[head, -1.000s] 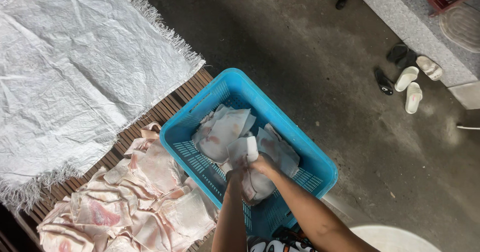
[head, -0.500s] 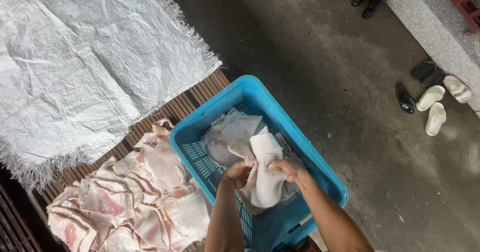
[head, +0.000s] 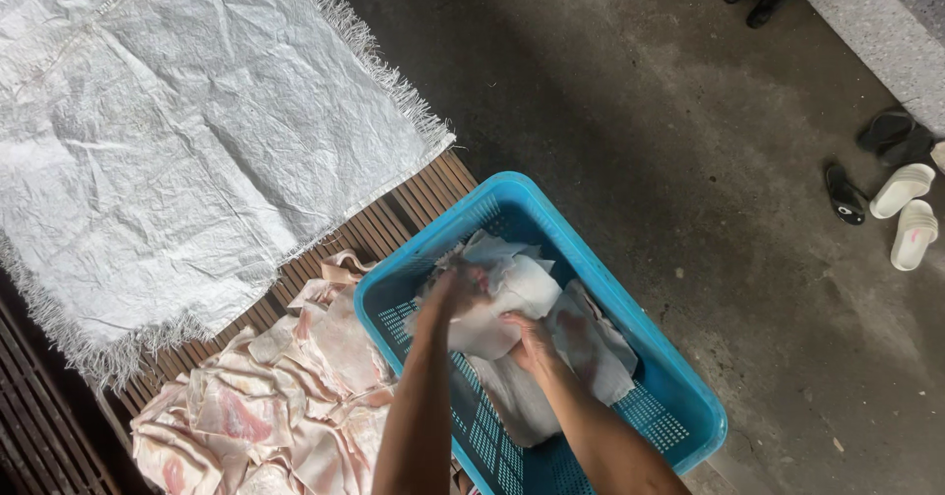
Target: The person sorts pieces of raw animal hide by picking them by hand from a pile on a wooden platform and placing them into a blue plastic basket.
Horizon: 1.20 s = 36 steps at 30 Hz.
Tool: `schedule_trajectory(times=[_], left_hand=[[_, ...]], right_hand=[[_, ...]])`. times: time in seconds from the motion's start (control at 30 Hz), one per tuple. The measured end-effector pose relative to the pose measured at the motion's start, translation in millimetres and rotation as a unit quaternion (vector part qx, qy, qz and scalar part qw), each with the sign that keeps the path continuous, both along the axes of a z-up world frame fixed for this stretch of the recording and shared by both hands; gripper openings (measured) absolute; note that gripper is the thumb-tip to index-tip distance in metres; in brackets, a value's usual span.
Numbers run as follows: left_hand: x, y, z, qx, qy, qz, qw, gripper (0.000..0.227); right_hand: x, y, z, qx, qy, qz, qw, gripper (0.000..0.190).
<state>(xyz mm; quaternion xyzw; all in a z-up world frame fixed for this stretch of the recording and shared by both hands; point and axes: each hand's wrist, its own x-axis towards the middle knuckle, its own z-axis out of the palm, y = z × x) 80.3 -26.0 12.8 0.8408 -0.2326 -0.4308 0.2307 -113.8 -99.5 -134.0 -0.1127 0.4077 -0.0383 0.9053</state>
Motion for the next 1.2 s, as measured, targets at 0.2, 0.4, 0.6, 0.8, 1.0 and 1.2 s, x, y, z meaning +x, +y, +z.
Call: schedule_trajectory(times=[0.2,0.4,0.6,0.8,1.0,1.2], left_hand=[[-29.1,13.3,-89.0,-0.079,-0.204,0.16,0.962,0.051],[4.4,-1.7,-71.1,0.102,-0.041,0.136,0.985,0.11],[7.5,21.0,-122.7,0.044,-0.002,0.053,0.998,0.11],[-22.6,31.3,-141.2,-0.04,0.162,0.228,0.959,0.078],[-43.3,15.0,-133.6,-0.067,-0.019,0.033,0.997,0.028],[-66.0,10.0,-57.2,-0.408,0.228,0.285,0.837,0.031]], right_hand=[[7.4,16.9,-8.0,-0.083,0.135,-0.029,0.987,0.041],[11.4,7.4,25.9,-0.053,0.126,-0.013,0.99,0.048],[15.6,-2.8,19.9,-0.021,0.128,0.035,0.991,0.047],[7.1,-22.0,39.0,0.062,0.102,0.098,0.988,0.051],[4.1,-37.9,46.8,0.013,-0.024,0.117,0.993,0.041],[-3.0,-76.3,140.4,-0.08,-0.099,0.137,0.982,0.05]])
